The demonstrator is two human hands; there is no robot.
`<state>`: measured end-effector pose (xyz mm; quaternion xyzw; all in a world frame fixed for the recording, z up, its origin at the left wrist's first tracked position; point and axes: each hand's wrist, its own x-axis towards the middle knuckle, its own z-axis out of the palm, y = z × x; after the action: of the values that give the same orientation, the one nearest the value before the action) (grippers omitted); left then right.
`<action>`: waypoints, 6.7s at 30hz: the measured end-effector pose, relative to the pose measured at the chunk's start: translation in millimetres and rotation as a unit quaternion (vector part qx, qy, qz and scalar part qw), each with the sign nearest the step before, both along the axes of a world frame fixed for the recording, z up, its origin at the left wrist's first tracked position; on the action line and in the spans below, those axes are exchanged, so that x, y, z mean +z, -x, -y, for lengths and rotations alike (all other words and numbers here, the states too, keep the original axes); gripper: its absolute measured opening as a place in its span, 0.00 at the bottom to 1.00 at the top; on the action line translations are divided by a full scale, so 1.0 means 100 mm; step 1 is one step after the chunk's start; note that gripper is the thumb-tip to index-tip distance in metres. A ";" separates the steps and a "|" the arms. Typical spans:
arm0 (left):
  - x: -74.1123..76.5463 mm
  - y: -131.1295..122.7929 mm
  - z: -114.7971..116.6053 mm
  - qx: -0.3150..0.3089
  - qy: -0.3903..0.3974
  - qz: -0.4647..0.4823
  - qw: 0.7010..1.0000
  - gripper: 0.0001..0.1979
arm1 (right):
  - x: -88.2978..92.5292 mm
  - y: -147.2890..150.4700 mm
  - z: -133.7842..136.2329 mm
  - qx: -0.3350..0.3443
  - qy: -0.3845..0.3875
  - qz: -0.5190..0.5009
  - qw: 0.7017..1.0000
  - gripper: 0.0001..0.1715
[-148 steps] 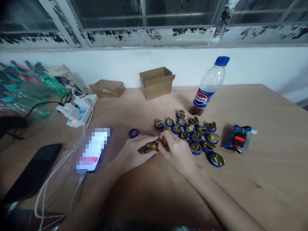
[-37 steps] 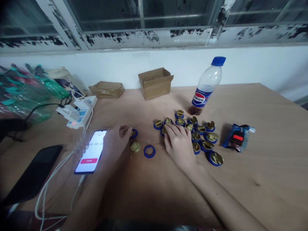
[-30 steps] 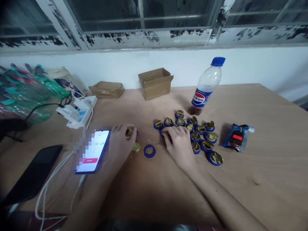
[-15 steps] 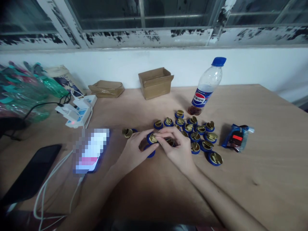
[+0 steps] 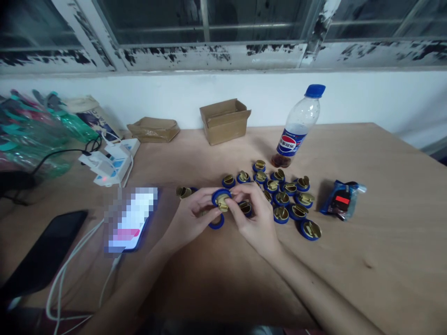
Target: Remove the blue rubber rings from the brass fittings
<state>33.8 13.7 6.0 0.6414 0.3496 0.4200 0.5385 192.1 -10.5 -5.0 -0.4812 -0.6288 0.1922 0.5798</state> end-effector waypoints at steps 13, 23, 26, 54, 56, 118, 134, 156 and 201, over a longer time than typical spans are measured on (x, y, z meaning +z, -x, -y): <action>0.08 0.03 0.01 0.006 -0.019 0.061 0.998 0.12 | 0.10 -0.02 0.04 0.031 -0.047 0.085 0.995 0.13; 0.09 0.04 0.01 -0.002 0.056 0.119 0.991 0.25 | 0.02 -0.03 0.03 0.042 -0.125 0.137 0.982 0.15; 0.05 0.05 -0.01 -0.008 0.073 0.140 0.987 0.31 | -0.02 -0.04 0.04 0.056 -0.157 0.162 0.973 0.18; 0.00 0.07 0.02 0.040 -0.146 -0.116 0.982 0.21 | 0.16 -0.17 -0.02 0.063 -0.031 0.198 0.978 0.04; 0.02 0.08 0.02 0.046 -0.141 -0.140 0.979 0.18 | 0.16 -0.18 -0.01 0.064 -0.018 0.230 0.971 0.03; 0.02 0.32 -0.18 0.173 -0.149 -0.136 0.964 0.22 | 0.10 -0.13 -0.04 0.151 0.140 0.101 0.973 0.12; 0.07 0.26 -0.12 0.162 -0.187 -0.166 0.955 0.17 | 0.06 -0.06 0.02 0.139 0.141 0.043 0.979 0.16; -0.09 0.06 0.01 0.166 -0.398 -0.197 0.880 0.17 | 0.09 -0.07 0.02 0.105 0.080 0.114 0.985 0.07; -0.06 0.03 0.02 0.139 -0.226 -0.044 0.963 0.07 | 0.07 -0.06 0.06 0.059 -0.065 0.133 0.987 0.19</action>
<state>31.1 12.0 -0.3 0.7091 0.3546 0.5307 0.2998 197.8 -16.9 2.5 -0.4259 -0.7385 0.1195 0.5088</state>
